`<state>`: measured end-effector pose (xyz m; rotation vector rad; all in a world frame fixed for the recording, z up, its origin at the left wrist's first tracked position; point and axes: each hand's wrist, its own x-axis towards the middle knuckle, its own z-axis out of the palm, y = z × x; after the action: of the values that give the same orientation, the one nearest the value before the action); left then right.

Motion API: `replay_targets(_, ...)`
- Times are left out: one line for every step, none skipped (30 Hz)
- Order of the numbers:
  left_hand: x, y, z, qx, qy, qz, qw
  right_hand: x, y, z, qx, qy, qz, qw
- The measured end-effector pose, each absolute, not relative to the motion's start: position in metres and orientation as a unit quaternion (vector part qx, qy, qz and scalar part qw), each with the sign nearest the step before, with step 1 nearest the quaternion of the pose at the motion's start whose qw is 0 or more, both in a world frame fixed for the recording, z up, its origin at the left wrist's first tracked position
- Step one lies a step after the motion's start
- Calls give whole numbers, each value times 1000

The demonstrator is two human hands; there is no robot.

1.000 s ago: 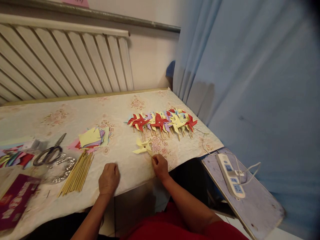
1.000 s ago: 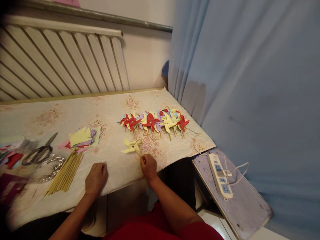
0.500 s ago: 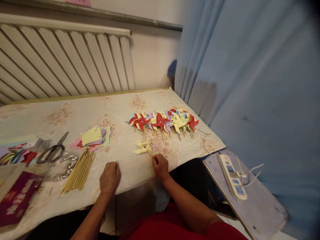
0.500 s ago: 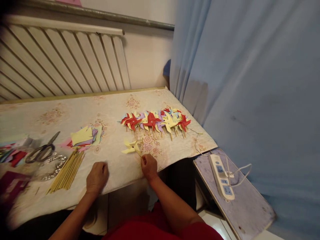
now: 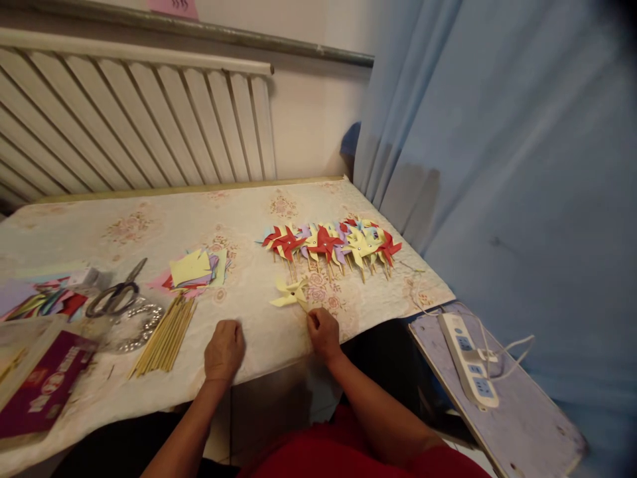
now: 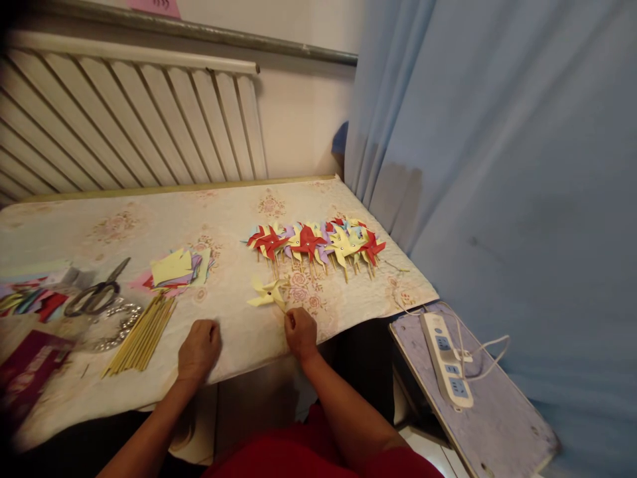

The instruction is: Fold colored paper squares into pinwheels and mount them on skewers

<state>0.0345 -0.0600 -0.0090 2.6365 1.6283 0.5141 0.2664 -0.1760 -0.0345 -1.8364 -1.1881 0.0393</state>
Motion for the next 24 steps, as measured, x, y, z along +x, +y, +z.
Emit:
replay_targets(34, -60, -9, 840, 517, 165, 0, 266, -176, -34, -746, -483, 16, 458)
replay_targets(34, -60, -9, 840, 516, 166, 0, 266, -176, -34, -746, -483, 15, 457)
replay_targets(34, -60, -9, 840, 515, 167, 0, 266, -176, -34, -747, -483, 15, 457)
replay_targets(34, -60, -9, 840, 515, 168, 1, 266, -176, -35, -747, -484, 15, 456)
replay_targets(34, -60, -9, 840, 516, 168, 3, 266, -176, -35, -747, -485, 15, 455)
replay_targets(34, -60, -9, 839, 518, 167, 5, 266, -176, -35, -747, -485, 15, 455)
replay_targets(34, -60, -9, 838, 520, 166, 7, 266, -176, -35, -747, -486, 15, 454)
replay_targets(34, -60, -8, 837, 521, 166, 8, 266, -176, -35, -747, -487, 14, 453)
replay_targets(34, -60, -8, 837, 522, 165, 9, 266, -176, -35, -747, -488, 13, 451)
replay_targets(35, -60, -8, 836, 523, 164, 9, 267, -176, -36, -748, -487, 12, 451)
replay_targets(35, -60, -7, 836, 524, 164, 8, 267, -176, -36, -749, -486, 11, 450)
replay_targets(35, -61, -7, 837, 523, 163, 9, 266, -176, -36, -750, -485, 12, 450)
replay_targets(35, -61, -6, 837, 523, 162, 9, 266, -176, -36, -750, -485, 13, 450)
replay_targets(35, -61, -6, 836, 524, 162, 10, 266, -176, -35, -750, -485, 13, 450)
replay_targets(35, -61, -5, 835, 525, 162, 10, 266, -176, -35, -749, -486, 13, 450)
replay_targets(35, -61, -5, 835, 526, 162, 11, 266, -176, -35, -749, -487, 13, 449)
replay_targets(35, -62, -4, 835, 526, 162, 13, 266, -176, -34, -749, -489, 14, 448)
replay_targets(35, -62, -4, 835, 527, 160, 15, 266, -176, -34, -749, -489, 14, 447)
replay_targets(35, -62, -4, 835, 527, 159, 16, 266, -176, -33, -749, -489, 14, 446)
replay_targets(35, -62, -4, 835, 527, 158, 16, 266, -176, -33, -750, -490, 13, 444)
replay_targets(35, -62, -4, 834, 528, 158, 16, 266, -176, -33, -750, -491, 12, 444)
replay_targets(35, -62, -4, 833, 529, 159, 16, 266, -176, -33, -749, -491, 10, 444)
replay_targets(35, -62, -4, 833, 529, 161, 15, 266, -176, -33, -749, -492, 9, 444)
replay_targets(35, -62, -5, 833, 528, 164, 15, 266, -177, -33, -748, -494, 7, 444)
